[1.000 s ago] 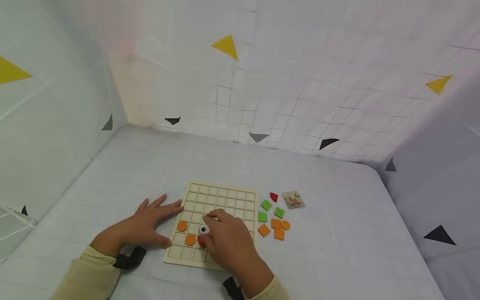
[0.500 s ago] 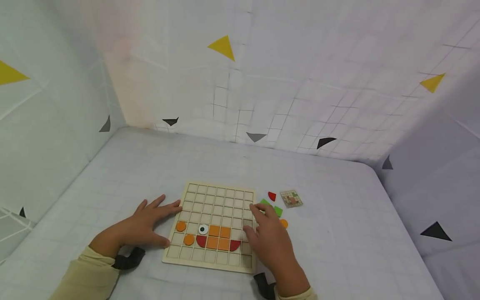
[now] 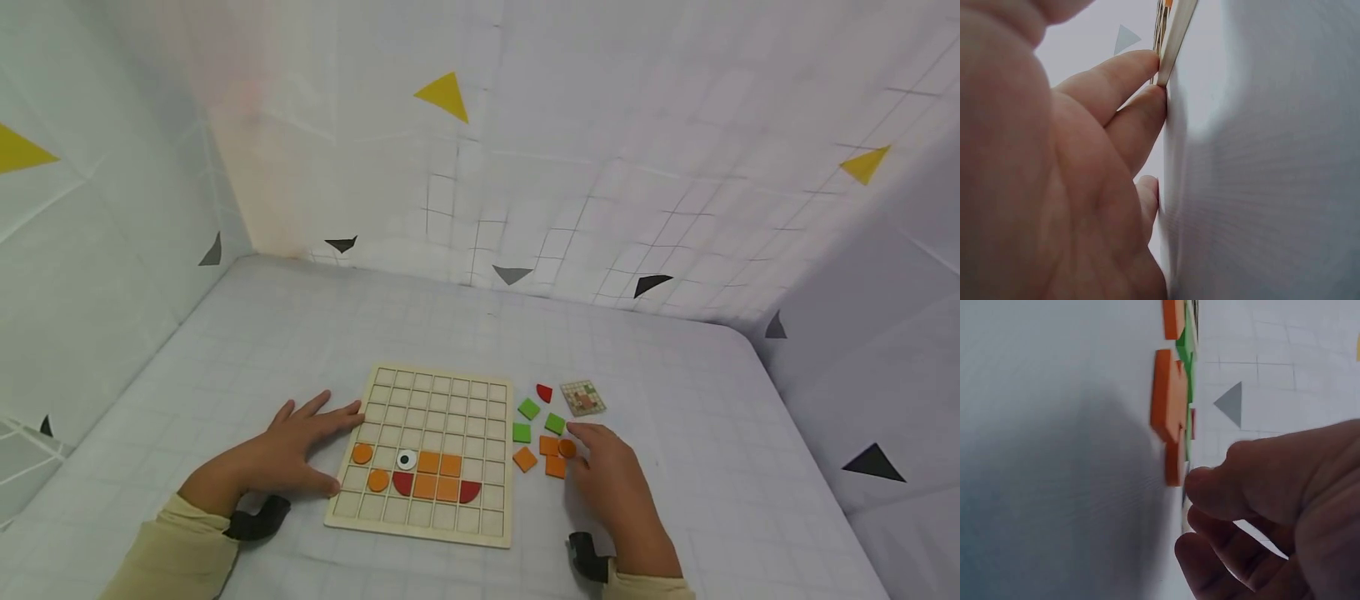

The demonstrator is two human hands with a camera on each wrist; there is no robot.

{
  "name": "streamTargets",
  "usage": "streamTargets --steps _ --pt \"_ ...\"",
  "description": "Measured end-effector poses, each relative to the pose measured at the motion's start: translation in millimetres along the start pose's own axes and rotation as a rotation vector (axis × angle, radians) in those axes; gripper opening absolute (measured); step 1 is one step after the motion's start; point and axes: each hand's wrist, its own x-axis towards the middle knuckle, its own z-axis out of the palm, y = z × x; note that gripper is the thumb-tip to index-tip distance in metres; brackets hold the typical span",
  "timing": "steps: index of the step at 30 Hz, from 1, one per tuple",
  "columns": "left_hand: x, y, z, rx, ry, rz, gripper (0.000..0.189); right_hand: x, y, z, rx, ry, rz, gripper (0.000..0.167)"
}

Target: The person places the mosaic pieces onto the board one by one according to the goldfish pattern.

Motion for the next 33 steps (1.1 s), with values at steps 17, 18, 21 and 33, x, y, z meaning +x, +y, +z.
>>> streamTargets --steps 17,18,21,33 --pt "-2.5 1.5 -2.3 -0.028 0.000 0.015 0.097 8.9 8.4 7.5 -0.029 -0.038 0.005 0.024" --pt "-2.7 1.5 -2.4 -0.029 0.000 0.018 0.097 8.2 8.7 7.6 -0.025 -0.034 0.011 0.024" --pt "-3.0 1.4 -1.9 -0.029 -0.002 0.019 0.098 6.3 9.5 7.4 -0.017 -0.008 0.014 0.024" --pt "-1.2 1.9 -1.2 -0.021 0.001 -0.008 0.097 5.1 7.3 6.1 -0.014 0.035 0.013 0.024"
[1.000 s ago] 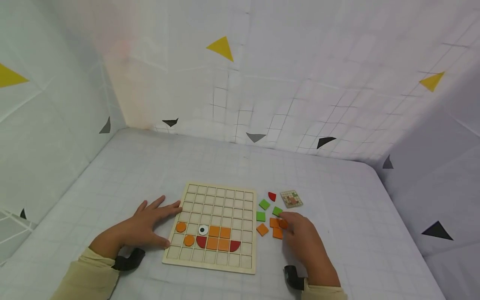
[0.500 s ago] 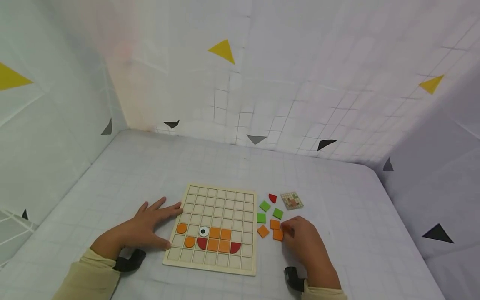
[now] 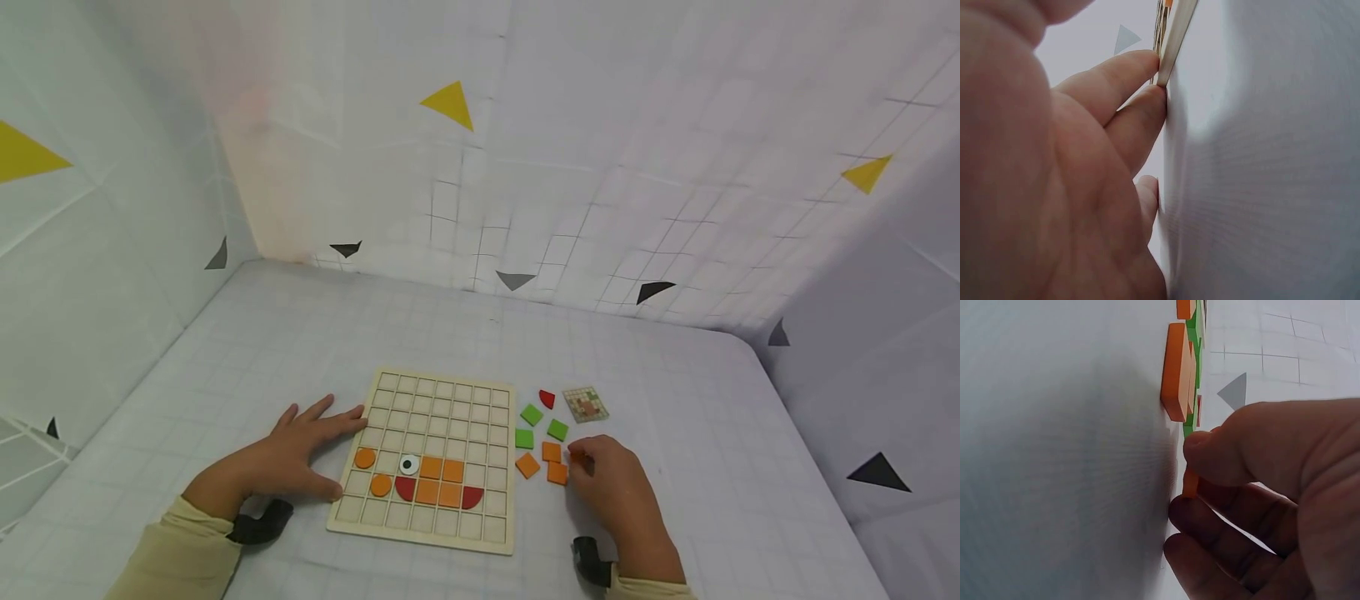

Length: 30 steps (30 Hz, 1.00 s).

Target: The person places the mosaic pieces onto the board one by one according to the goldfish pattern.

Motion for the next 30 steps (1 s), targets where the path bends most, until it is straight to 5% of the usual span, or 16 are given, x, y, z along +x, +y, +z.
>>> streamTargets --steps 9,16,24,30 --pt "-1.3 2.3 -0.9 0.007 -0.004 -0.003 0.096 0.5 1.5 0.1 -0.003 -0.016 -0.008 0.024" --pt "0.3 0.5 0.5 0.008 0.001 -0.003 0.096 1.2 1.0 -0.5 0.023 -0.109 0.032 0.023" --pt "-0.8 -2.3 1.1 0.002 -0.003 0.015 0.098 -4.9 -3.0 -1.6 0.019 -0.147 -0.108 0.032" --pt "-2.5 -1.0 -1.2 -0.006 -0.003 0.035 0.098 -7.2 -12.3 0.0 0.012 -0.134 -0.122 0.027"
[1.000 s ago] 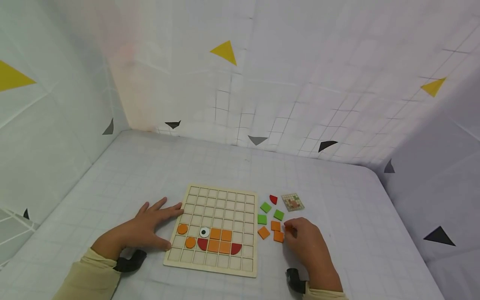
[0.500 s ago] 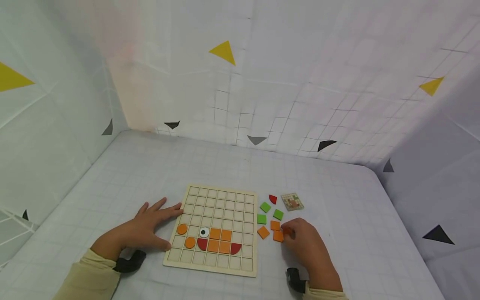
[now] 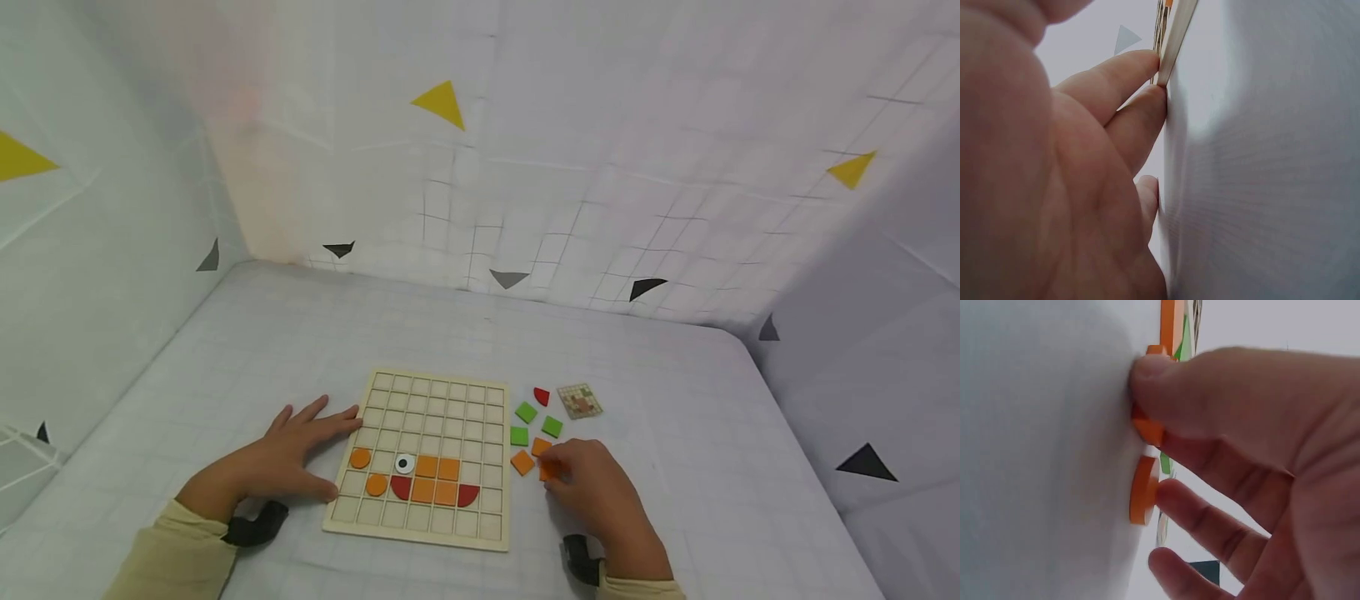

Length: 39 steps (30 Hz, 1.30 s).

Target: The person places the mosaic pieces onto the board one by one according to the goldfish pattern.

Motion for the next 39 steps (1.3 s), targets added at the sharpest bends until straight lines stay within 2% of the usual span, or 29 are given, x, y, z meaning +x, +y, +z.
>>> streamTargets --steps 5,9,14,18,24,28,33,39 --pt "0.3 0.2 -0.1 -0.007 0.001 0.004 0.098 -0.5 -8.9 2.0 -0.007 0.060 -0.066 0.016" --pt "0.8 -0.4 0.4 -0.004 0.002 0.006 0.098 -2.6 -25.4 7.1 0.029 0.097 -0.140 0.016" --pt "0.0 -2.8 -1.2 -0.019 0.009 0.018 0.098 2.4 -55.1 16.8 0.033 0.098 -0.312 0.013" --pt "-0.3 -4.8 -0.2 -0.033 0.007 0.022 0.097 11.8 -75.3 22.2 -0.021 0.112 -0.444 0.009" --pt "2.4 -5.0 0.8 -0.021 0.000 0.009 0.096 29.2 -95.8 29.7 -0.119 0.081 -0.540 0.005" --pt "3.1 -1.2 -0.4 -0.003 -0.003 0.001 0.096 30.9 -100.2 30.0 -0.175 0.062 -0.557 0.009" --pt "1.4 1.6 -2.6 0.004 0.006 0.007 0.095 27.3 -101.6 28.8 -0.215 0.065 -0.528 0.011" --pt "3.1 -2.9 2.0 -0.010 0.006 -0.006 0.096 24.5 -101.6 31.7 -0.225 0.061 -0.476 0.010"
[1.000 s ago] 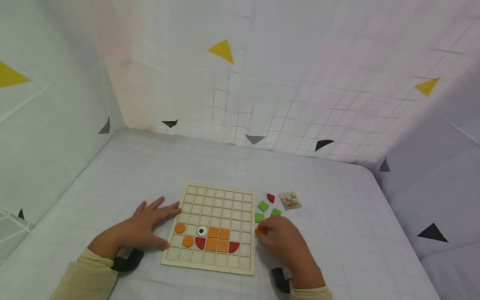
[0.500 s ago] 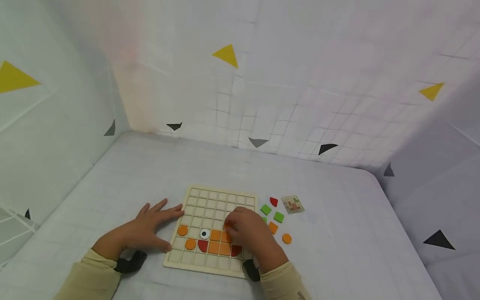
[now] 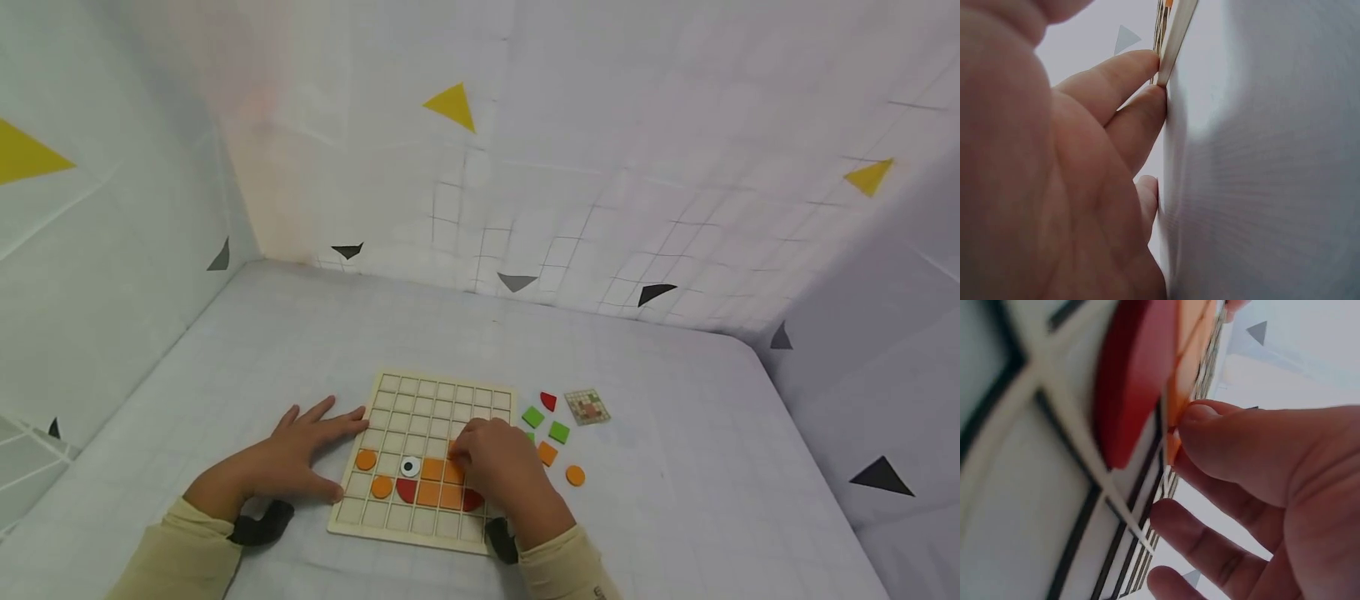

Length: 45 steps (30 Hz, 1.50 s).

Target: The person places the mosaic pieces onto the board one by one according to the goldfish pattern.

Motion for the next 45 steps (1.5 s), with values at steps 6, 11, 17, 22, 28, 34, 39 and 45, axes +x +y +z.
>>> streamTargets --steps 6,11,17,22,28,34,39,45 --pt "1.4 -2.2 3.6 0.013 -0.008 -0.011 0.096 -16.9 5.1 2.5 0.019 0.057 0.073 0.021" --pt "-1.3 -1.1 0.5 0.024 -0.001 -0.008 0.096 -33.0 14.6 -4.8 0.039 0.137 0.165 0.033" --pt "-2.2 -0.4 -0.2 0.012 0.000 -0.003 0.096 -48.4 35.4 -13.9 0.053 0.177 0.281 0.043" --pt "-0.5 -0.2 1.6 0.021 0.003 -0.016 0.097 -61.7 54.1 -22.4 0.085 0.192 0.370 0.052" --pt "-1.4 0.9 0.3 0.021 0.007 -0.004 0.096 -73.4 72.6 -27.6 0.124 0.101 0.504 0.058" --pt "-2.5 2.4 -0.9 0.014 0.004 0.000 0.096 -75.6 86.7 -26.7 0.155 -0.011 0.605 0.061" --pt "-2.3 3.9 -1.4 0.015 0.002 0.000 0.096 -73.6 90.5 -22.0 0.205 -0.097 0.669 0.068" --pt "-1.4 4.9 -1.1 0.018 0.000 -0.008 0.096 -72.1 90.1 -14.6 0.238 -0.100 0.679 0.047"
